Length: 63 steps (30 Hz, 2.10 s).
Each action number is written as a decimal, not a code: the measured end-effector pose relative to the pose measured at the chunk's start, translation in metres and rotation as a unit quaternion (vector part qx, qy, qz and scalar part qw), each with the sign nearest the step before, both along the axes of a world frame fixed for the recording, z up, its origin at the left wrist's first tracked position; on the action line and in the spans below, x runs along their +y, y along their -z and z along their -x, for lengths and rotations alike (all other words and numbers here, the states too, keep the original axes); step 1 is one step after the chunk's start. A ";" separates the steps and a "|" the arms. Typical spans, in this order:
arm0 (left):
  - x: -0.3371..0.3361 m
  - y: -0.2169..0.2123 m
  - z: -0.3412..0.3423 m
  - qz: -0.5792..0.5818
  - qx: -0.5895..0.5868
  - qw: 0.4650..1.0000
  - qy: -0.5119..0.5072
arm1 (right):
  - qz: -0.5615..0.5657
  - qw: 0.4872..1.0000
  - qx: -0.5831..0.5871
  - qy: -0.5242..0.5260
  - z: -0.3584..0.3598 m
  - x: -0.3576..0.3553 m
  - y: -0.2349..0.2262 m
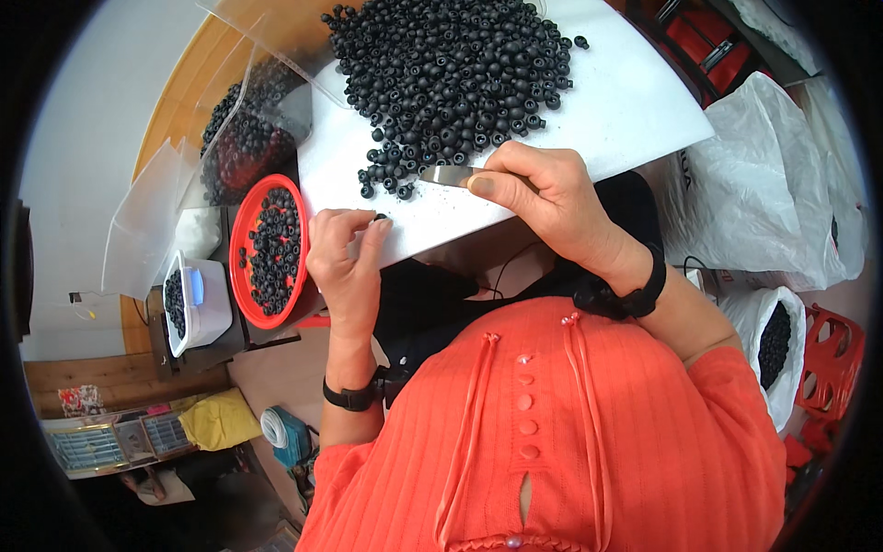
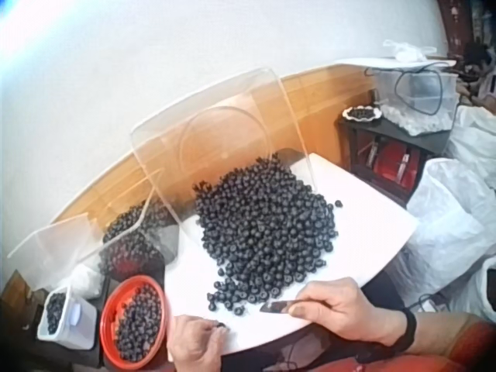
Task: Trimming stems or small defects from black berries or beads using a small knife.
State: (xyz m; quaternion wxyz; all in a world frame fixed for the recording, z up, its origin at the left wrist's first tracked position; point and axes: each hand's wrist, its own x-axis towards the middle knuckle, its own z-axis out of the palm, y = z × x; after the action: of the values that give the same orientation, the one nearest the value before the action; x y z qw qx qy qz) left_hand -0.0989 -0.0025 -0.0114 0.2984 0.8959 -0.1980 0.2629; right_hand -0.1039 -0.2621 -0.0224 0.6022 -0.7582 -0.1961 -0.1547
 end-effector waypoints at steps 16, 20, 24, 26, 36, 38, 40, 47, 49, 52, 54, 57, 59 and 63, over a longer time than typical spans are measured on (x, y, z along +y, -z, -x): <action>0.003 -0.005 -0.010 -0.190 -0.020 0.981 0.043 | -0.017 1.000 0.001 -0.002 0.000 0.001 0.002; 0.004 0.002 -0.003 -0.159 -0.034 0.986 0.031 | -0.019 1.000 0.013 -0.010 0.002 0.003 0.001; 0.003 0.004 -0.005 -0.200 -0.084 0.976 -0.015 | 0.029 0.999 -0.007 0.020 0.002 0.008 -0.001; 0.004 -0.007 0.001 -0.072 0.005 0.997 0.019 | 0.064 0.997 -0.028 0.036 0.001 0.012 -0.004; -0.008 0.000 0.004 0.498 0.329 0.775 0.207 | 0.173 0.979 -0.080 0.079 -0.002 0.026 -0.010; -0.008 0.004 0.002 0.528 0.344 0.734 0.253 | 0.179 0.977 -0.079 0.087 -0.001 0.027 -0.008; -0.011 0.005 -0.001 0.532 0.337 0.733 0.257 | 0.185 0.975 -0.076 0.096 -0.001 0.027 -0.007; -0.016 0.010 -0.004 0.530 0.318 0.739 0.267 | 0.196 0.969 -0.103 0.112 -0.002 0.030 -0.005; -0.019 0.009 -0.004 0.530 0.319 0.744 0.254 | 0.210 0.964 -0.107 0.121 -0.002 0.031 -0.004; -0.019 0.010 -0.004 0.532 0.323 0.743 0.246 | 0.223 0.957 -0.130 0.135 -0.002 0.032 -0.002; -0.019 0.010 -0.004 0.535 0.325 0.738 0.251 | 0.246 0.949 -0.135 0.146 -0.001 0.033 -0.002; -0.019 0.011 -0.003 0.532 0.322 0.745 0.241 | 0.260 0.945 -0.140 0.143 -0.001 0.033 -0.003; -0.019 0.010 -0.002 0.524 0.324 0.752 0.234 | 0.264 0.944 -0.141 0.142 -0.001 0.033 -0.004; -0.018 0.009 -0.003 0.517 0.325 0.755 0.239 | 0.269 0.943 -0.144 0.133 -0.001 0.033 -0.005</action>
State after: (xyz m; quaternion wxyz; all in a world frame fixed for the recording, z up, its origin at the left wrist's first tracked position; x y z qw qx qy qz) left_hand -0.0963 -0.0203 -0.0205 0.8155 0.5604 -0.1312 -0.0614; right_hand -0.1027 -0.2292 -0.0170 0.3153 -0.8808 -0.2121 -0.2825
